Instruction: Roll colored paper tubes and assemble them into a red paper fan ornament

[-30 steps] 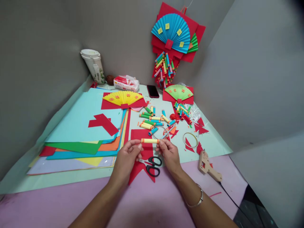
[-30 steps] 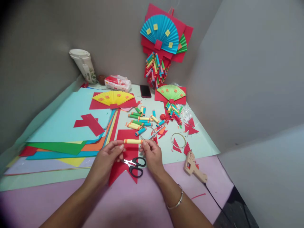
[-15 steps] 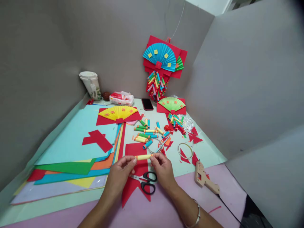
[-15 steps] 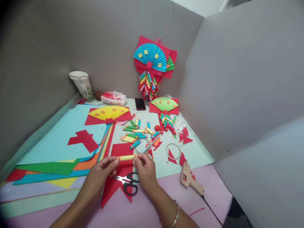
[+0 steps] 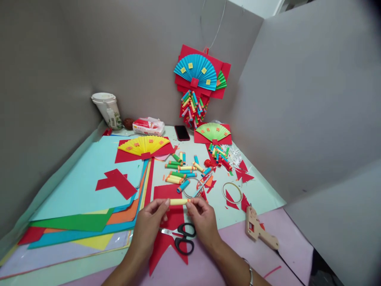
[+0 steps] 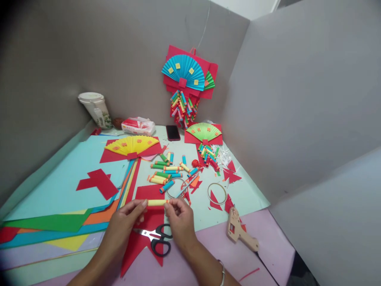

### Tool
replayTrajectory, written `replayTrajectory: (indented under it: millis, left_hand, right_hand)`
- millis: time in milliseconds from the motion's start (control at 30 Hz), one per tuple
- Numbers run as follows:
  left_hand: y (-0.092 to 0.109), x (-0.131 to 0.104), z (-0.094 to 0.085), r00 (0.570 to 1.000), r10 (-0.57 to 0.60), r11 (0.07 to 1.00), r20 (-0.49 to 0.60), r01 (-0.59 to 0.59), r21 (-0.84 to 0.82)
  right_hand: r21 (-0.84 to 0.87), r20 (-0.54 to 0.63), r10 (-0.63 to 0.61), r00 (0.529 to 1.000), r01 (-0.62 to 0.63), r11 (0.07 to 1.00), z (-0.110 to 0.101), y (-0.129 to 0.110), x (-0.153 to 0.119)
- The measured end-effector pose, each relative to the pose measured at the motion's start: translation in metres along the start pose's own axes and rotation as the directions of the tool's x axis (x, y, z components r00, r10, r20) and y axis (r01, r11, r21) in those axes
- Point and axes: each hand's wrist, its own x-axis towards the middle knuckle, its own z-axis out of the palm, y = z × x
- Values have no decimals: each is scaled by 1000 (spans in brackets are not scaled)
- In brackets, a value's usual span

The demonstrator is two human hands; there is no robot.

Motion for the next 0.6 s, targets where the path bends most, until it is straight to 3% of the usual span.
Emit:
replayTrajectory:
  millis: [267,600]
  left_hand:
    - [-7,-4,-1,1000,21,1000,-4,-21,22]
    - [-6,-2,-2,1000,0,999,-18,-1,-40]
  right_hand:
    - [-113,1,-129,992,129,985,0,0,-3]
    - [-118,-4,-155,988,154,981,1,-3,-8]
